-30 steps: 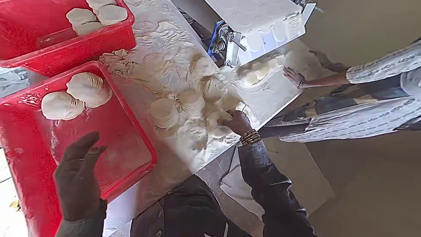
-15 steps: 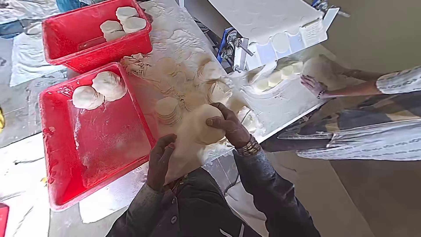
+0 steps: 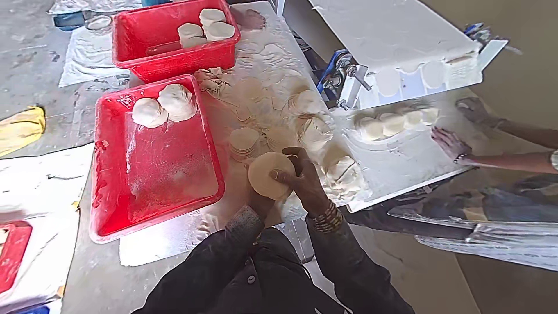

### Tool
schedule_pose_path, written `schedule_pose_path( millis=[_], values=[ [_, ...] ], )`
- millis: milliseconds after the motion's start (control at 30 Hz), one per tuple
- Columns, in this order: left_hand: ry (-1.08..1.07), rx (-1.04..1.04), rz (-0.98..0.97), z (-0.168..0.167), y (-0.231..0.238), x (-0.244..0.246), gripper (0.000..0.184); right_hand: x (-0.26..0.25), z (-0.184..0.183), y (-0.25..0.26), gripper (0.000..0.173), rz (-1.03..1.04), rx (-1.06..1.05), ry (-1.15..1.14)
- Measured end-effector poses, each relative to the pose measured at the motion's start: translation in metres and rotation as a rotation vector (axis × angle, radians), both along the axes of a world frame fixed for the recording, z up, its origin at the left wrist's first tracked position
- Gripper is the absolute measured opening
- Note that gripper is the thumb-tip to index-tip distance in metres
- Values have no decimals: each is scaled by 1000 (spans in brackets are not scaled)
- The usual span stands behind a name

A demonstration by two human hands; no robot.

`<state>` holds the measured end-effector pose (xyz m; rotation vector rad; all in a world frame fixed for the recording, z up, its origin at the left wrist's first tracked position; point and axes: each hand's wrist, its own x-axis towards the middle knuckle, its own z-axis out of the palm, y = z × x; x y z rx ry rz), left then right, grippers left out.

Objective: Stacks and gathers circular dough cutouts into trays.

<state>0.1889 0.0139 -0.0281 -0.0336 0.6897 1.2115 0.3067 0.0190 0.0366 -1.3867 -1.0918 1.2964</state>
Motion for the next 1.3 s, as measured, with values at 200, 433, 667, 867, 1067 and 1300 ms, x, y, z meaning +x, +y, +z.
schedule_pose_path(
  millis=[200, 433, 667, 867, 1067, 1300],
  values=[
    [368, 99, -284, 21, -5, -21, 33, 7, -24, -17, 70, -142, 33, -250],
    [1604, 1146, -1041, 59, 26, -64, 36, 20, -27, -5, 79, 143, 426, -463],
    [1593, 827, -1048, 92, 38, -84, 43, -11, -55, 3, 106, 352, 549, -479],
    [985, 456, -787, 65, 44, -105, 35, -36, -47, 0, 78, 279, 143, -34],
    [1178, 586, -951, 63, 48, -119, 63, -43, -54, 11, 59, 356, 84, 89],
    [1098, 780, -744, 76, 39, -123, 66, -52, -19, 26, 50, 329, 385, -283]
  ],
)
